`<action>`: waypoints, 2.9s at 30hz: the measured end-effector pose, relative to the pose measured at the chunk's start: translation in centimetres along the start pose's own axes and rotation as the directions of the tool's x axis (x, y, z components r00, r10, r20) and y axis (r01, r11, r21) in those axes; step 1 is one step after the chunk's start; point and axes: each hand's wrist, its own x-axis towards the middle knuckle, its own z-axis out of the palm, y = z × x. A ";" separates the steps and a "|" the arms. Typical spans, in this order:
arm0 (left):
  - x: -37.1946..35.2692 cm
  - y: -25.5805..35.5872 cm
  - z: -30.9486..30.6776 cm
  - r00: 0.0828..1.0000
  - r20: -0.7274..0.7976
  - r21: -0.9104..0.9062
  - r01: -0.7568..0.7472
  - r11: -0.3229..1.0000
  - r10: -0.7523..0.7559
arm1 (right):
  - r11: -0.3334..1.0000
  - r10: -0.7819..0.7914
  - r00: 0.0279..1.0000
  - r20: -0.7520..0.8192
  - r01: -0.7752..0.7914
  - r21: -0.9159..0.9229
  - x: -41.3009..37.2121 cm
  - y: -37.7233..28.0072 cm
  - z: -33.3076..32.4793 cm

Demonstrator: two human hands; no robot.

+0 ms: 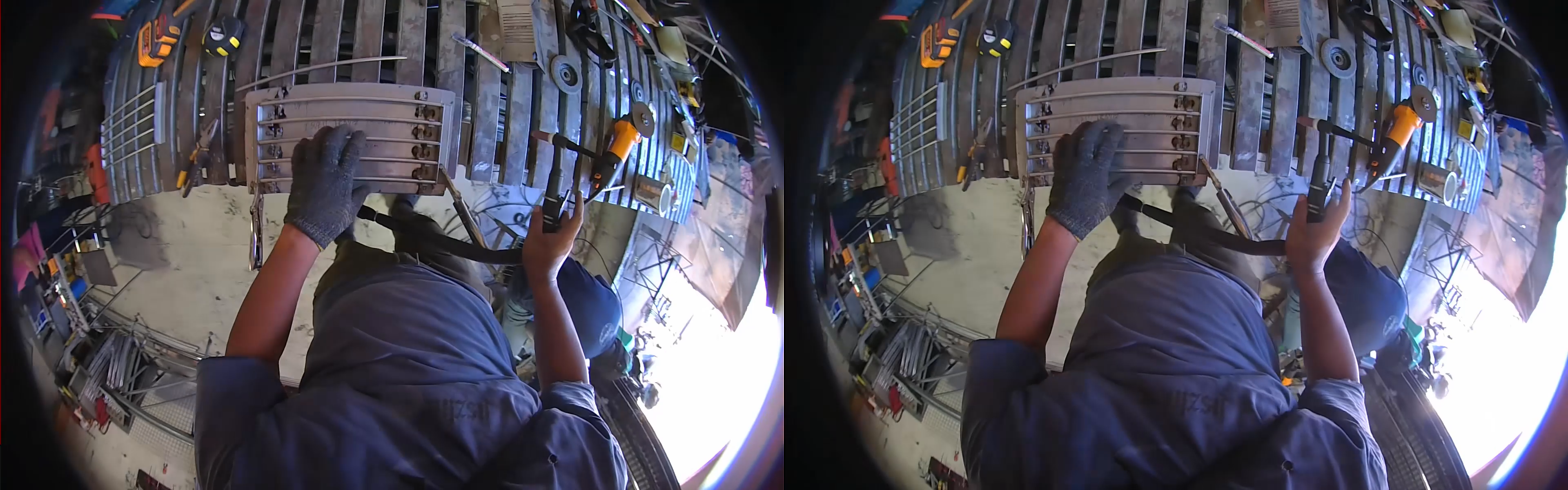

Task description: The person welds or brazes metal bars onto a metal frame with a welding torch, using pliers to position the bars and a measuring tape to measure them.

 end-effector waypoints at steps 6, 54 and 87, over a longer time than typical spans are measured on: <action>2.8 2.0 -0.4 0.976 0.209 0.027 0.053 0.998 -0.058 | 0.928 0.197 0.977 0.077 -0.211 0.306 2.2 0.9 1.8; -12.1 -9.0 -5.3 0.584 0.495 0.062 0.715 0.696 -0.644 | 0.808 0.289 0.828 0.480 -0.480 0.342 0.2 -2.2 6.6; -11.9 -5.4 -7.6 0.920 0.050 -0.147 0.392 0.908 -0.389 | 0.664 0.350 0.778 0.522 -0.599 0.447 1.7 -3.0 7.9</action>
